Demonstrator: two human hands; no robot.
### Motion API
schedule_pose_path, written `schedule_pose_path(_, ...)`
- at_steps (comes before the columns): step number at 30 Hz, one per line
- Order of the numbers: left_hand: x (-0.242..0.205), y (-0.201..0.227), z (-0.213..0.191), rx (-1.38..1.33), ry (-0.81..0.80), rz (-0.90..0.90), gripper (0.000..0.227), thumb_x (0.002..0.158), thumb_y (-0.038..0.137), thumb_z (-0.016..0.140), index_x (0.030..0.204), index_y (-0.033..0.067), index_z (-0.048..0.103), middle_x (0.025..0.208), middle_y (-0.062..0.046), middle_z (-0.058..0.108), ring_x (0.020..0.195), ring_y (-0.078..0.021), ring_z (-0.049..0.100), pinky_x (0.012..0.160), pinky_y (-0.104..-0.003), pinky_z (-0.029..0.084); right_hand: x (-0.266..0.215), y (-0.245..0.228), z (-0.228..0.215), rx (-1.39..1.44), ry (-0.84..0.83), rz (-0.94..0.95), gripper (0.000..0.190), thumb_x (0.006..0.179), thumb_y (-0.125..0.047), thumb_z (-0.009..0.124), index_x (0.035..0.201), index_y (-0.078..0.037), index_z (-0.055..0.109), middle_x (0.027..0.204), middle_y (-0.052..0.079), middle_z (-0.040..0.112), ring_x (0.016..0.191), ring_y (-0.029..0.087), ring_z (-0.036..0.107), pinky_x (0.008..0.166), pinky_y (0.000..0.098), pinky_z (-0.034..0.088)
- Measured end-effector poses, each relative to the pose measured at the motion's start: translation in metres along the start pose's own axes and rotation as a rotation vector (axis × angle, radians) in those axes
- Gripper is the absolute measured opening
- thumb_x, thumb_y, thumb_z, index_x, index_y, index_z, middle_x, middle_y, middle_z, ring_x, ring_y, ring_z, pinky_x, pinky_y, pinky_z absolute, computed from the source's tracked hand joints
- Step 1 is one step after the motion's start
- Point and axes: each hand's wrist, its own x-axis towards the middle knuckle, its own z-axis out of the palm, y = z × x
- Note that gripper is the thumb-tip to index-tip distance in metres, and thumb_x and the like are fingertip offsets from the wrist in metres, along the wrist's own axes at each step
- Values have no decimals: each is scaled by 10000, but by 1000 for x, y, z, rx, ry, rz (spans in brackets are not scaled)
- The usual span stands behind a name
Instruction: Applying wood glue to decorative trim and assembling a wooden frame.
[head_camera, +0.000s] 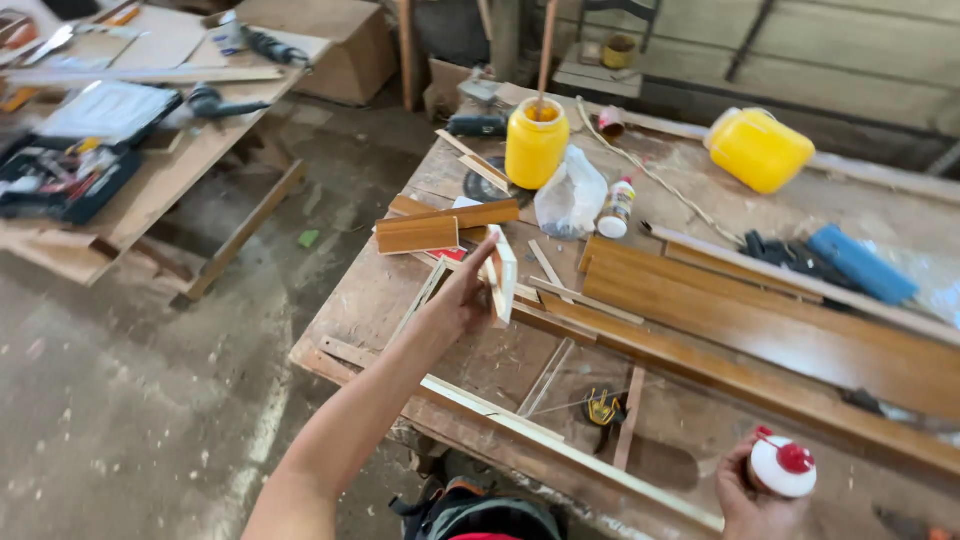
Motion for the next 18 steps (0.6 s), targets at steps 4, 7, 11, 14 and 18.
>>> schedule_pose_path(4,5,-14,25,157,73,110,592,711,584,890,1018,109,716,934,-87,719,815,-226,704,793,-394,600,61,-21,-6,25,11,52,661,875,-517,642,1284,-14,766,1169,180,800,1004,292,753,787,386,632)
schedule_pose_path(7,-5,-24,54,213,63,133,608,690,592,867,1032,114,714,958,-83,740,851,-237,707,826,-408,594,99,-35,-19,64,83,2,501,915,-467,701,1244,-102,795,1164,131,830,1023,293,789,835,407,644)
schedule_pose_path(11,-16,-30,72,251,162,130,575,696,571,832,1031,116,723,969,-98,757,878,-252,719,831,-445,593,125,-41,-34,61,198,66,358,948,-422,715,1150,-139,803,1099,71,820,977,273,774,819,407,631)
schedule_pose_path(14,-5,-33,65,250,140,151,565,734,560,839,1047,103,726,985,-87,757,871,-239,729,833,-434,607,136,-42,-36,115,228,73,330,962,-386,722,1138,-119,803,1100,89,823,983,283,771,822,418,632)
schedule_pose_path(18,2,-36,58,192,86,160,542,778,559,847,1048,109,711,997,-72,747,849,-229,732,809,-430,614,144,-37,-34,202,266,75,290,981,-334,733,1119,-89,805,1102,117,829,991,300,766,826,435,635)
